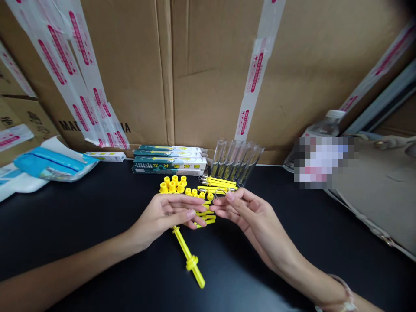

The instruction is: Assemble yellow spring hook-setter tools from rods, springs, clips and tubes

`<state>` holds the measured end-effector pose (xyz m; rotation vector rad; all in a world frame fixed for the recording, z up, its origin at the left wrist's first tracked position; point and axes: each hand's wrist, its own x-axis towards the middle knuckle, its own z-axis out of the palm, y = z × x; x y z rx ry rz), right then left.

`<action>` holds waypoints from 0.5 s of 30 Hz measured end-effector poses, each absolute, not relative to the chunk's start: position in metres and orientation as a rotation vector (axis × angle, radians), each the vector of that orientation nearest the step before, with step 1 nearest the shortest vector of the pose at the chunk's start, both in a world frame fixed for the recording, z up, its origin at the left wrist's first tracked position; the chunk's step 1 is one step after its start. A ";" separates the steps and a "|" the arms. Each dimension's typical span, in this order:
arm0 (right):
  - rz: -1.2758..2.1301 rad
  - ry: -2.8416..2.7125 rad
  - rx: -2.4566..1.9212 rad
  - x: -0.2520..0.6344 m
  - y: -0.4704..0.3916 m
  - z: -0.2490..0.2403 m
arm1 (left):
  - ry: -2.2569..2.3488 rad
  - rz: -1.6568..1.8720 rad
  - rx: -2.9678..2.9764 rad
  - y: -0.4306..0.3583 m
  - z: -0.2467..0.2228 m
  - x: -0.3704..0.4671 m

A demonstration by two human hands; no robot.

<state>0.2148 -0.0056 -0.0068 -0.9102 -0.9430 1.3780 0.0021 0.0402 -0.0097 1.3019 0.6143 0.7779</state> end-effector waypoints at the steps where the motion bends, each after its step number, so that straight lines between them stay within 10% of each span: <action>1: 1.369 -0.989 -0.916 0.214 -0.006 -0.007 | 0.648 0.795 1.306 0.041 -0.011 0.003; 15: 0.310 -2.331 -0.947 0.197 -0.060 -0.019 | 0.755 0.914 1.354 0.045 -0.020 0.009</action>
